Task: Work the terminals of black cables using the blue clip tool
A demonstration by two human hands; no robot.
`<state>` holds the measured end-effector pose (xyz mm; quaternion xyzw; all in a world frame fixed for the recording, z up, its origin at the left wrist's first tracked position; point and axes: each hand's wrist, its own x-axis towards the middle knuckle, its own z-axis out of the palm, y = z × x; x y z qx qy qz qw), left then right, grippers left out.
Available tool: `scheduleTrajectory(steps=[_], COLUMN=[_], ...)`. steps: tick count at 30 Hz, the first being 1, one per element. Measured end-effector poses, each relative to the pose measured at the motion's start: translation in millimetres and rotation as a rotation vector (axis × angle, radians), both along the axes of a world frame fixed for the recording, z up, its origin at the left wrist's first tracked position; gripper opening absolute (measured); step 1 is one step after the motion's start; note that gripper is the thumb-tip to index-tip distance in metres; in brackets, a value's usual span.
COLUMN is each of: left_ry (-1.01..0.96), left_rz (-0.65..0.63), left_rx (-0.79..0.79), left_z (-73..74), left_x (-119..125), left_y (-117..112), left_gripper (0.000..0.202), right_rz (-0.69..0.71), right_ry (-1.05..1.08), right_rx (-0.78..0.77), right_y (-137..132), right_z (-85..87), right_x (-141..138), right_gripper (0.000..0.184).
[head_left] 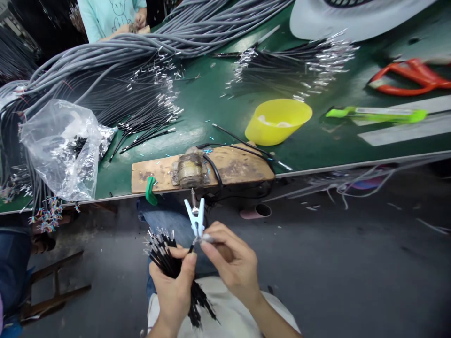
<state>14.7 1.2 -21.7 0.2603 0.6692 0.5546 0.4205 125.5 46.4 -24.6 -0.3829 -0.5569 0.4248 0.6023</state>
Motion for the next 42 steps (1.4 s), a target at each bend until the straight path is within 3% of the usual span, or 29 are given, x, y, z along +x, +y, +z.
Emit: scheduleTrajectory(steps=[3,6,10,14,17,20,23,26,29,35,42], left_ry=[0.001,0.09,0.174,0.252,0.295,0.208,-0.058,-0.339,-0.453,-0.482,-0.484], left_rz=[-0.107,-0.056,0.07,0.044,0.014,0.012,-0.039,-0.099,-0.128,-0.144,-0.082], left_rx=[-0.056,-0.022,0.082,0.07,0.044,0.018,-0.059,-0.128,-0.138,-0.125,-0.096], left_z=[-5.8,-3.4,5.9,12.2,16.4,18.4,15.2,9.6,6.7,5.5,-0.9], left_x=[-11,-6,12,18,18,19,19,16,13,10,14], left_y=[3,0,-8,-8,-4,0,0,0,0,0,-2], left_gripper=[0.02,0.011,0.003,0.006,0.006,0.012,0.027,0.04,0.044,0.04,0.042], right_rz=[-0.084,-0.064,0.062,0.209,0.137,-0.033,-0.08,0.03,0.142,0.151,0.113], right_ry=[-0.022,-0.022,0.002,0.006,-0.004,0.006,0.086,0.188,0.27,0.307,0.239], right_rx=[0.009,0.003,-0.175,-0.345,-0.284,-0.194,-0.19,-0.293,-0.422,-0.496,-0.498], right_y=[3,4,5,8,5,-3,-9,-9,-4,6,1], right_z=[2.7,5.9,6.8,6.7,5.7,3.6,1.1,-2.9,-7.8,0.2,9.4], right_x=[5,6,8,11,6,-3,-8,-6,0,4,3], right_gripper=[0.013,0.012,0.008,0.015,0.006,0.002,0.002,0.008,0.017,0.028,0.017])
